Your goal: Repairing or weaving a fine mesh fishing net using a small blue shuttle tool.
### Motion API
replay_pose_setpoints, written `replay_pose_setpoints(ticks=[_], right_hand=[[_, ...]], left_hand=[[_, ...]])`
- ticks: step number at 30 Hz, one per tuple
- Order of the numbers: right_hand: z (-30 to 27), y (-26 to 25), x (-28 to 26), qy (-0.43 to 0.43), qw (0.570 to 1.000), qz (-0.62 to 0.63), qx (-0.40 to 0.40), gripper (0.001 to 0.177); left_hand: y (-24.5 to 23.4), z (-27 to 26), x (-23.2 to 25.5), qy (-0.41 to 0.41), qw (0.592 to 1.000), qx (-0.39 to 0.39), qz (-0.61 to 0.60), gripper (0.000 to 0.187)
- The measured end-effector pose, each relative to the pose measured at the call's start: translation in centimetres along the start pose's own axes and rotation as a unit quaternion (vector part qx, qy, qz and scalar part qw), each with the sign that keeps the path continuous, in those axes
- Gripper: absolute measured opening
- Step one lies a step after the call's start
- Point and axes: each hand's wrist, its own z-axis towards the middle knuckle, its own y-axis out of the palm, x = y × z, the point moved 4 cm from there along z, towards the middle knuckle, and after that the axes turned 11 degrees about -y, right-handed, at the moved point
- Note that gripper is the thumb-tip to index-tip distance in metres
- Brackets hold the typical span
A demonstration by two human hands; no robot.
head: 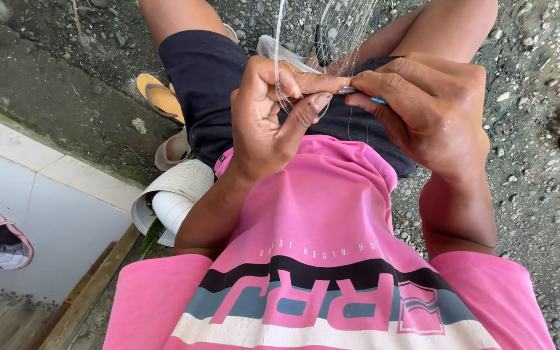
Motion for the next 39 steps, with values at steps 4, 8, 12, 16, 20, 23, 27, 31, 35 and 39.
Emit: replay_pose_setpoints(ticks=[4,8,12,16,20,23,27,31,35,39], right_hand=[[0.1,0.0,-0.3,-0.013,1.0,-0.014,0.002,0.013],[-0.1,0.1,0.0,0.026,0.999,-0.029,0.014,0.012],[-3.8,0.5,3.2,0.215,0.969,0.053,0.114,0.008],[-12.1,2.3,9.4,0.307,0.93,-0.024,0.203,0.012],[-19.7,5.1,16.5,0.416,0.857,-0.148,0.267,0.011],[-20.7,7.3,18.5,0.469,0.822,-0.227,0.231,0.012],[-20.8,8.0,19.4,0.508,0.82,-0.171,0.2,0.014],[-21.4,7.8,20.5,0.553,0.807,-0.103,0.178,0.021],[-19.8,7.1,19.2,0.576,0.797,-0.091,0.157,0.02],[-18.4,6.8,18.4,0.568,0.807,-0.069,0.149,0.018]], left_hand=[[-0.1,0.0,0.0,-0.005,1.0,0.008,0.02,0.023],[-0.6,0.3,-0.5,-0.009,1.0,0.009,-0.027,0.026],[-4.5,2.4,-0.8,-0.004,0.989,0.05,-0.138,0.025],[-8.3,4.2,0.6,0.044,0.986,0.044,-0.153,0.023],[-10.4,5.5,2.0,0.053,0.98,0.024,-0.19,0.017],[-11.1,6.1,3.6,0.081,0.981,0.018,-0.173,0.014],[-10.4,5.9,5.0,0.083,0.983,0.002,-0.166,0.012],[-9.6,6.2,3.0,0.041,0.971,-0.037,-0.231,0.014],[-9.0,6.3,1.7,0.013,0.969,-0.024,-0.244,0.015],[-8.7,6.5,1.3,-0.003,0.971,-0.022,-0.239,0.016]])
